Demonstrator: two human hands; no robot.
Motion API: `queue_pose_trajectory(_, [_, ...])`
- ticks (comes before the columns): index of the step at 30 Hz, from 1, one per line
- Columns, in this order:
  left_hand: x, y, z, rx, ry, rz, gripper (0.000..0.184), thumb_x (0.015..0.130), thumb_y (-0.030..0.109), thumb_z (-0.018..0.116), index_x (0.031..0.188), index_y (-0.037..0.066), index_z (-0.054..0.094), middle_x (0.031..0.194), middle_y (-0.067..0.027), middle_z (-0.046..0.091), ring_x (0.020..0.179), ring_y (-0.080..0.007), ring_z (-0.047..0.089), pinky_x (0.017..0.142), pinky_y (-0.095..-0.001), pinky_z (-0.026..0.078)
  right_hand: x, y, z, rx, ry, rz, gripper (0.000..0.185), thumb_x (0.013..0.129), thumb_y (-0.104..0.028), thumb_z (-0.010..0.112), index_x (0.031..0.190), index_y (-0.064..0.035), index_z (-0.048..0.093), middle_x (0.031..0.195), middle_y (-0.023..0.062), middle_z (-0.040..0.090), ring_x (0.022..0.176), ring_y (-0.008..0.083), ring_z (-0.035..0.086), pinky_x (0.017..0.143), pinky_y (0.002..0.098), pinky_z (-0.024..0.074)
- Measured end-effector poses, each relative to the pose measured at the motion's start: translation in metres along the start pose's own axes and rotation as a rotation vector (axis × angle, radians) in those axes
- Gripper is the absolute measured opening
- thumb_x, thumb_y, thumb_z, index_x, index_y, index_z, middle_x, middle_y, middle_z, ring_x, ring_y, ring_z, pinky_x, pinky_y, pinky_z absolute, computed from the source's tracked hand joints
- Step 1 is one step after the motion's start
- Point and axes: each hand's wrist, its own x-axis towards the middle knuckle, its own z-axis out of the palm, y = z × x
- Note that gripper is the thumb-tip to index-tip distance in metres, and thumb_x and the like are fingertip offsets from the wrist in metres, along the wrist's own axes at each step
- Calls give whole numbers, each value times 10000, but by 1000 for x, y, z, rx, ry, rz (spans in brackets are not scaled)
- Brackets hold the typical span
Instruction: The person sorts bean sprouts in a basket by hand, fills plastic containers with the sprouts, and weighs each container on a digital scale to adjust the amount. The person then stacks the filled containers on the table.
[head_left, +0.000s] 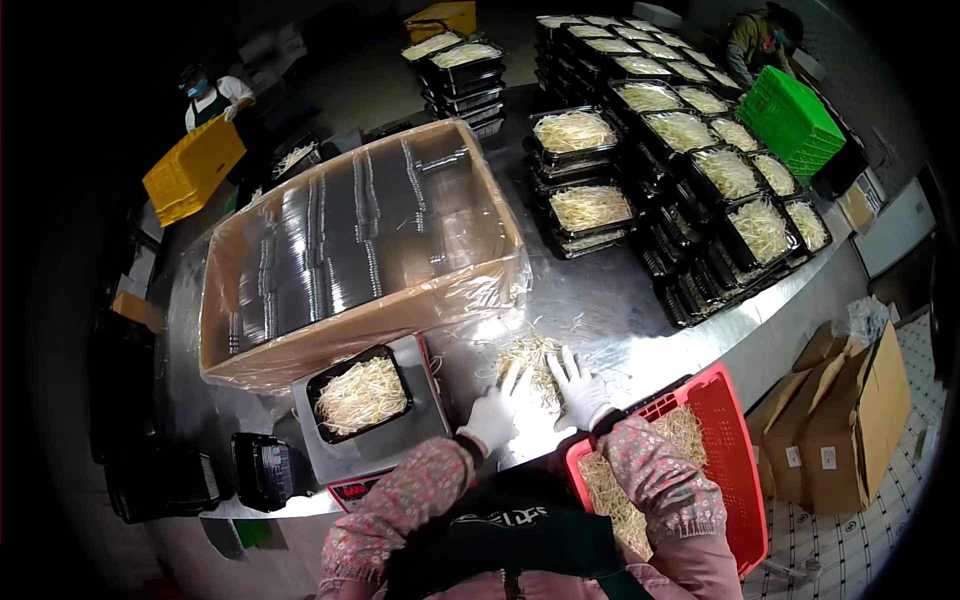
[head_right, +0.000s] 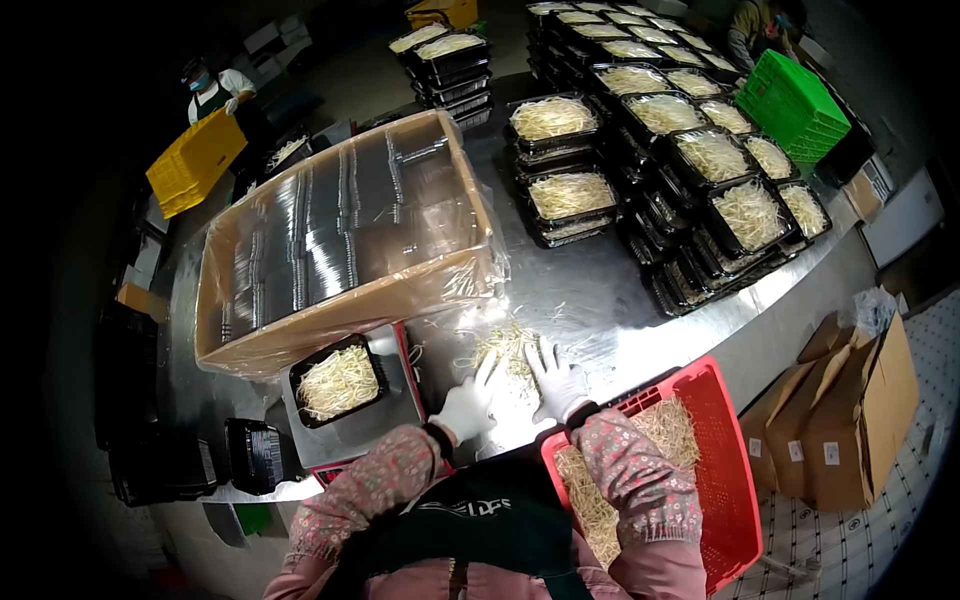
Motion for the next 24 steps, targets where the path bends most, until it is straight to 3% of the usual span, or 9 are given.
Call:
queue_pose_trajectory(5, [77,-20,-10,60,58,0,1119,614,114,813,1544,181,194,1568,-133,247,1063,-352,612,791,-446,561,59,26,-7,106,154,-22,1271,511,-279,932,1525,-62,196,1484,228,354,1255,428,453,1031,438,445])
queue_pose_trajectory(7, [97,-38,5,35,177,43,727,694,153,730,1386,159,507,1329,-142,527,929,-344,627,822,-434,534,76,36,1,255,104,-50,852,648,-173,843,1401,-79,455,1409,206,444,1160,391,544,968,414,479])
queue_pose_trajectory(8, [100,-44,9,36,172,43,727,694,153,730,1386,159,507,1329,-142,527,929,-344,627,822,-434,534,80,40,7,333,89,-73,668,699,-144,799,1322,-86,564,1348,200,518,1109,378,585,939,409,491])
queue_pose_trajectory(11, [90,-54,12,105,181,-32,146,838,171,612,910,122,729,928,-111,660,908,-323,643,798,-447,512,80,60,20,326,149,-65,386,760,-120,722,1143,-93,684,1123,185,657,980,370,644,888,417,508])
queue_pose_trajectory(12, [77,-49,3,109,182,-33,146,838,171,612,910,122,729,928,-111,660,908,-323,643,798,-447,512,71,66,15,379,254,-21,249,773,-165,725,1000,-62,724,951,181,699,935,365,657,843,413,520])
queue_pose_trajectory(15, [41,-36,-10,-69,245,-27,146,822,154,656,950,124,720,955,-97,655,876,-300,653,758,-396,526,36,71,-37,717,363,54,185,763,-114,695,936,-65,736,881,188,698,827,358,680,755,402,540])
queue_pose_trajectory(19, [29,2,13,-232,355,212,253,818,167,676,1065,114,670,985,-68,649,887,-303,649,776,-373,528,40,47,-26,623,328,-53,210,792,-127,674,973,-32,721,926,240,679,893,380,664,821,429,521])
queue_pose_trajectory(22, [28,-3,37,-139,237,131,644,748,222,758,1333,105,516,1374,-108,491,1105,-312,590,840,-377,537,32,54,-10,532,250,-127,630,780,-262,712,1333,-20,534,1255,265,579,1093,393,601,926,432,488])
queue_pose_trajectory(24, [13,9,16,-83,186,46,818,702,240,795,1410,104,410,1463,-124,376,1142,-328,569,858,-392,538,14,66,-2,391,361,8,923,722,-323,778,1465,6,341,1444,282,410,1176,402,551,991,409,462])
